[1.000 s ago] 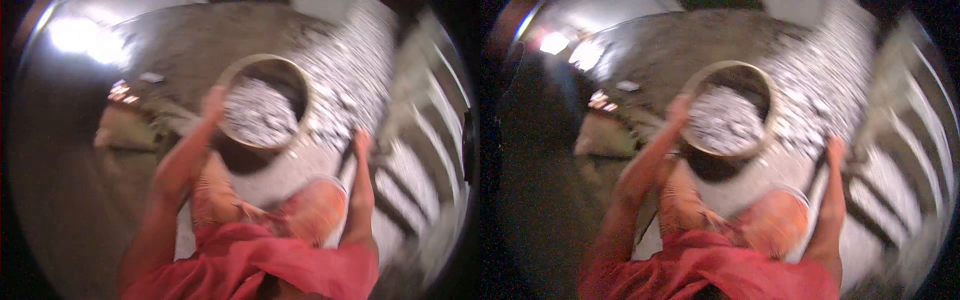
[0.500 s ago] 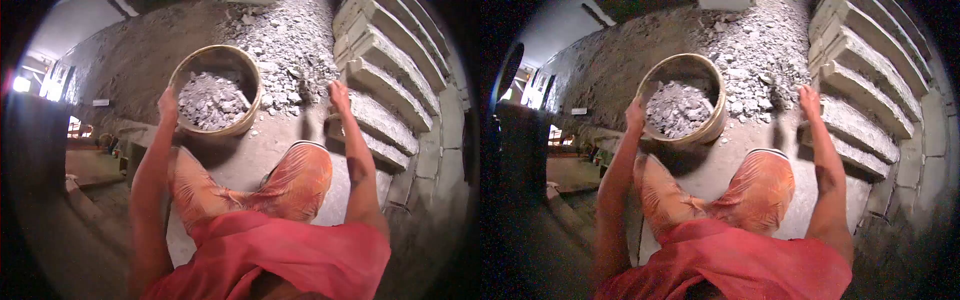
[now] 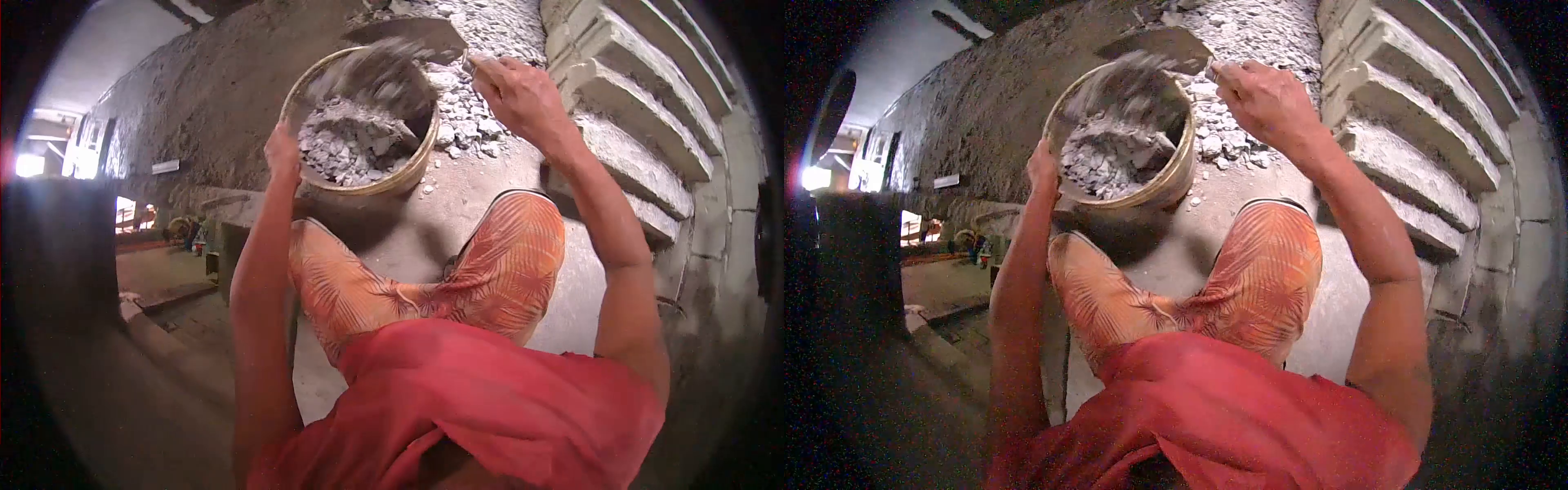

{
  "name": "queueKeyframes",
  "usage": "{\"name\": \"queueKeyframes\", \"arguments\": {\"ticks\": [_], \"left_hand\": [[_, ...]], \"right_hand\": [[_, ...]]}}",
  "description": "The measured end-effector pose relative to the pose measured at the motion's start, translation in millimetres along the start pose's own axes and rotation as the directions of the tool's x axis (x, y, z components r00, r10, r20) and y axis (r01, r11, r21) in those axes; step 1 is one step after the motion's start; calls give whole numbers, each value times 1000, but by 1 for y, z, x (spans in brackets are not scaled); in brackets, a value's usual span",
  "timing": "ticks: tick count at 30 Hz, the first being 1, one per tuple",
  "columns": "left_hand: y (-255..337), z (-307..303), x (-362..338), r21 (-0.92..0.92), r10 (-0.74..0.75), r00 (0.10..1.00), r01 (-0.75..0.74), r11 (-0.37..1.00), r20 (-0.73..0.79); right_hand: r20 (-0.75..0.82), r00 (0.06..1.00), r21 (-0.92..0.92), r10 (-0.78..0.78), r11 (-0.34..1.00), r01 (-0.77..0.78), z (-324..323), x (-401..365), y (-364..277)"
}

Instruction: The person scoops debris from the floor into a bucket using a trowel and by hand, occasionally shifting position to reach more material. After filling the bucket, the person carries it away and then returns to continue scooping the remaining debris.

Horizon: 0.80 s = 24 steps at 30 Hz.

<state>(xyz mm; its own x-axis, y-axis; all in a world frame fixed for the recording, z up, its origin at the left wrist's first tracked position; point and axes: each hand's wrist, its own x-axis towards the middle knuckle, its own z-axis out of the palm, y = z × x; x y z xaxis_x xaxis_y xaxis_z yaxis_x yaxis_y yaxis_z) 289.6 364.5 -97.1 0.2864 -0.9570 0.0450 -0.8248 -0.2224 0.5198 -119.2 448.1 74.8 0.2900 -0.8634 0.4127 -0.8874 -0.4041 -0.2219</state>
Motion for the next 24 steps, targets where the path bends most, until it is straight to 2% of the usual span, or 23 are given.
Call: {"name": "queueKeyframes", "arguments": {"ticks": [2,3,4,5,6,7,8,9,10,11,12,14,16,17,18,20,21,22,23,24], "left_hand": [[-3,3,-1,-301,-179,975,133,944,-130],[-6,-1,1,-296,-165,979,123,947,-121],[-8,-6,3,-112,-72,995,64,992,-68],[-7,-7,3,71,9,1000,-9,997,-2],[-2,-8,-2,68,19,1000,-19,997,5],[3,-12,-7,-99,-59,998,57,993,-13],[8,-11,-8,-266,-140,990,129,955,-21],[1,-5,-3,-268,-134,991,123,956,-26],[-15,3,4,-327,-120,991,95,940,-58],[-24,7,9,-379,-106,991,65,923,-87],[-14,2,2,-363,-96,992,60,930,-82],[19,-16,-13,-431,-229,973,211,877,11],[1,-11,-8,-404,-207,978,191,895,3],[-4,-9,-3,-390,-195,981,181,903,3],[-1,-10,2,-395,-198,980,178,901,-11],[-5,-9,-3,-323,-201,978,175,930,-50],[-20,-10,5,-294,-154,988,155,943,27],[-32,-5,7,-283,-145,988,153,947,51],[-29,-5,5,-341,-212,975,221,914,64],[-21,-5,4,-402,-278,958,284,870,76]], "right_hand": [[-103,984,106,145,985,-134,4,-21,16],[-73,949,176,307,940,-291,18,-49,33],[-36,890,237,454,869,-434,36,-86,54],[133,779,345,612,708,-616,52,-127,63],[178,698,234,694,659,-715,74,-179,67],[113,733,247,671,696,-675,106,-244,71],[266,654,210,708,620,-756,146,-320,78],[344,581,134,738,574,-808,167,-359,67],[381,533,238,756,476,-846,184,-378,55],[401,383,427,832,200,-882,190,-366,40],[409,371,432,833,182,-884,193,-340,32],[317,426,361,847,307,-880,205,-277,44],[369,271,198,889,210,-957,263,-269,49],[337,330,293,882,235,-927,287,-291,54],[303,388,384,870,261,-886,286,-288,47],[269,292,293,918,211,-933,262,-281,33],[286,264,279,921,183,-943,250,-289,19],[294,280,373,914,160,-914,242,-292,17],[294,297,464,908,136,-876,236,-295,16],[287,278,457,917,123,-881,239,-296,18]]}}
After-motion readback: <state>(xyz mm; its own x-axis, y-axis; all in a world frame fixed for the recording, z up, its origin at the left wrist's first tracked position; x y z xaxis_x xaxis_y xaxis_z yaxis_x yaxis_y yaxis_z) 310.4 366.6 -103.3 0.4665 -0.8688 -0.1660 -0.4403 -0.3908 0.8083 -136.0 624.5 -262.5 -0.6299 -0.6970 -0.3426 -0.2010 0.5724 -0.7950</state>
